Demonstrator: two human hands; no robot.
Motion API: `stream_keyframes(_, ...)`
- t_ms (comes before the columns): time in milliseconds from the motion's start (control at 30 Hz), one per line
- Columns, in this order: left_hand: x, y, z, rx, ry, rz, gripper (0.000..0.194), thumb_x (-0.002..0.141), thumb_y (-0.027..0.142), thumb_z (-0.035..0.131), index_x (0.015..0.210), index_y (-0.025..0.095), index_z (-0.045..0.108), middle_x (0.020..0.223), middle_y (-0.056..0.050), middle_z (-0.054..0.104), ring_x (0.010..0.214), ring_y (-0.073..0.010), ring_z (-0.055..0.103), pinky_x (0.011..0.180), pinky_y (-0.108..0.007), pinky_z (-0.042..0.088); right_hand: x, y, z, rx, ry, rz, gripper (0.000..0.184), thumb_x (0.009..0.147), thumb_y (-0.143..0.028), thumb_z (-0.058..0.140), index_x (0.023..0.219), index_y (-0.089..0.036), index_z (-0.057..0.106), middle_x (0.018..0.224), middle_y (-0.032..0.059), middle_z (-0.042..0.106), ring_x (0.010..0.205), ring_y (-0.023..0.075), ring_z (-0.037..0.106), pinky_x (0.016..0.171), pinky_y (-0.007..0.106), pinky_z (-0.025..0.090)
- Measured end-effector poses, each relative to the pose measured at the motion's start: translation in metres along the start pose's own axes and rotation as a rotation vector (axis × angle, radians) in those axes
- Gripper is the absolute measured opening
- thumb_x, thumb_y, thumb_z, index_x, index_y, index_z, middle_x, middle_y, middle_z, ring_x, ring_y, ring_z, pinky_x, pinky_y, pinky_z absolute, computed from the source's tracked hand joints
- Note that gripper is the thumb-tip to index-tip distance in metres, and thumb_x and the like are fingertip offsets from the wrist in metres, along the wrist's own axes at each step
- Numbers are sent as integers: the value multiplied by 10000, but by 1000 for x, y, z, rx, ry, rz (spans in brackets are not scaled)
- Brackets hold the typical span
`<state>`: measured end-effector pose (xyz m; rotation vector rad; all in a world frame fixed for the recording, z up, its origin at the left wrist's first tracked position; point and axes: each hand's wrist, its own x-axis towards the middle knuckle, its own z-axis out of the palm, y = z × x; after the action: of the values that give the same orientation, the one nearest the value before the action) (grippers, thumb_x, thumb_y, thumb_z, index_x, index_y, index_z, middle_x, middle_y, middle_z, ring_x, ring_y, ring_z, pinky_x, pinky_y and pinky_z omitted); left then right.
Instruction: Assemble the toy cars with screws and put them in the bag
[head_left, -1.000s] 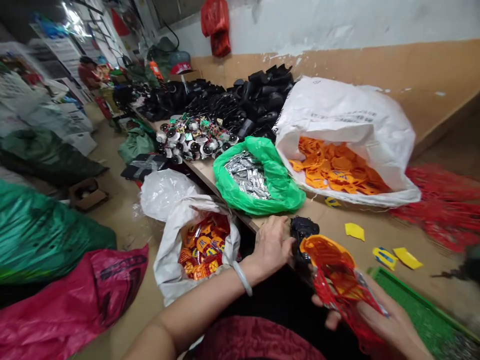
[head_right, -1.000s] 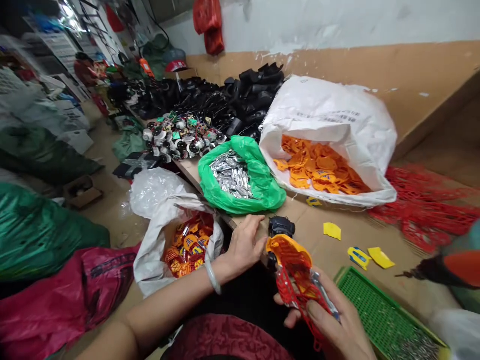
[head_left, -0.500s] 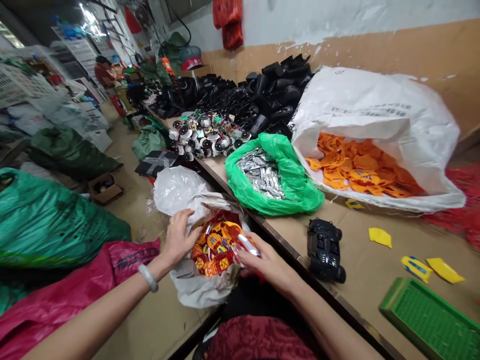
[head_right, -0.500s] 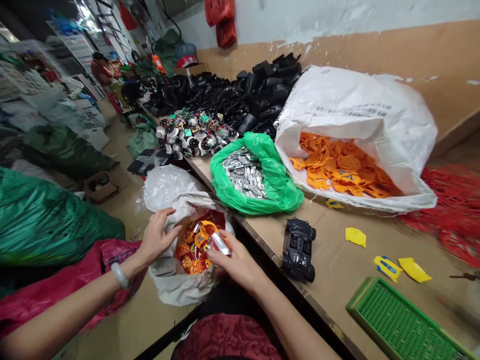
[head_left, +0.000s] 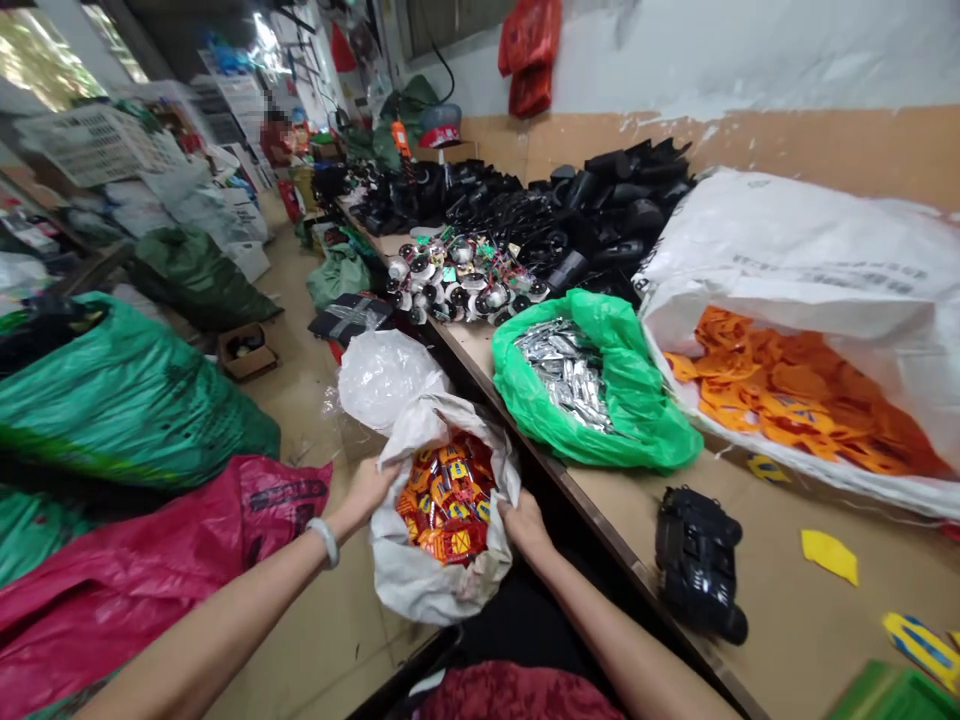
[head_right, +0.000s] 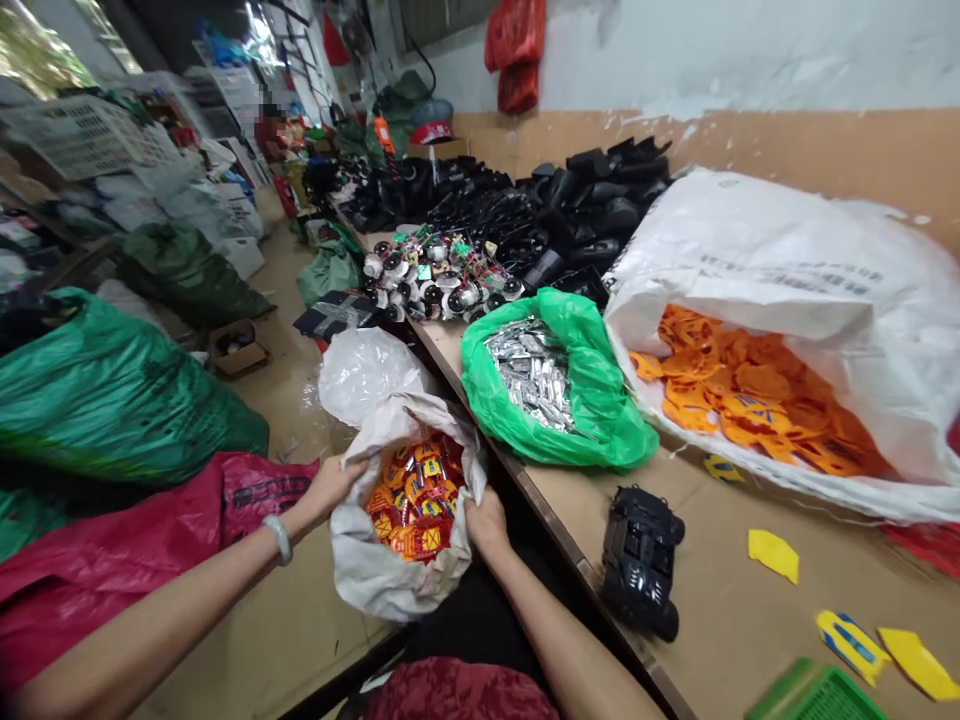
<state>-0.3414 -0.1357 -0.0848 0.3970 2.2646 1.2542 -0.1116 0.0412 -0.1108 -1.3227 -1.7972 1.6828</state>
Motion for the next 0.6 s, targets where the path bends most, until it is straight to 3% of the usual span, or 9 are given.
stream_keyframes(167, 32, 20, -48, -57, 145, -26, 262, 942, 366, 666, 1081, 145, 678, 1053, -55, 708, 841, -191, 685, 710, -347, 590, -4, -19, -2, 153, -42, -97, 416, 732, -330, 588, 1082, -148, 720, 1046, 113, 784, 1002, 317, 700, 864, 364, 537)
stream_keyframes(233, 27, 14, -50, -66, 142, -56, 269, 944, 356, 664, 1117, 149, 668, 1083, -62, 699, 860, -194, 683, 719, -353, 593, -10, -16, -3, 202, -32, -77, 415, 710, -348, 626, 1065, -152, 716, 1047, 113, 785, 1006, 315, 693, 845, 355, 541)
stream_keyframes(367, 6, 3, -35, -79, 76, -132, 258, 938, 328, 675, 1122, 148, 667, 1090, -64, 695, 859, -193, 682, 712, -350, 596, -21, -10, 5, 286, -65, 40, 306, 599, -312, 687, 857, -153, 726, 809, 105, 785, 805, 314, 714, 698, 361, 554)
stream_keyframes(467, 7, 14, -36, -114, 84, -144, 270, 938, 333, 673, 1137, 150, 664, 1108, -67, 692, 870, -197, 682, 713, -351, 597, -18, -20, 10, 368, -106, 87, 285, 576, -272, 670, 830, -155, 725, 705, 73, 762, 691, 284, 705, 640, 342, 540)
stream_keyframes(600, 21, 32, -48, -167, 130, -123, 294, 945, 342, 663, 1173, 157, 650, 1144, -76, 683, 910, -209, 682, 751, -376, 601, -10, -34, 3, 474, -118, 115, 327, 583, -256, 681, 896, -175, 731, 710, 30, 760, 676, 251, 700, 638, 311, 533)
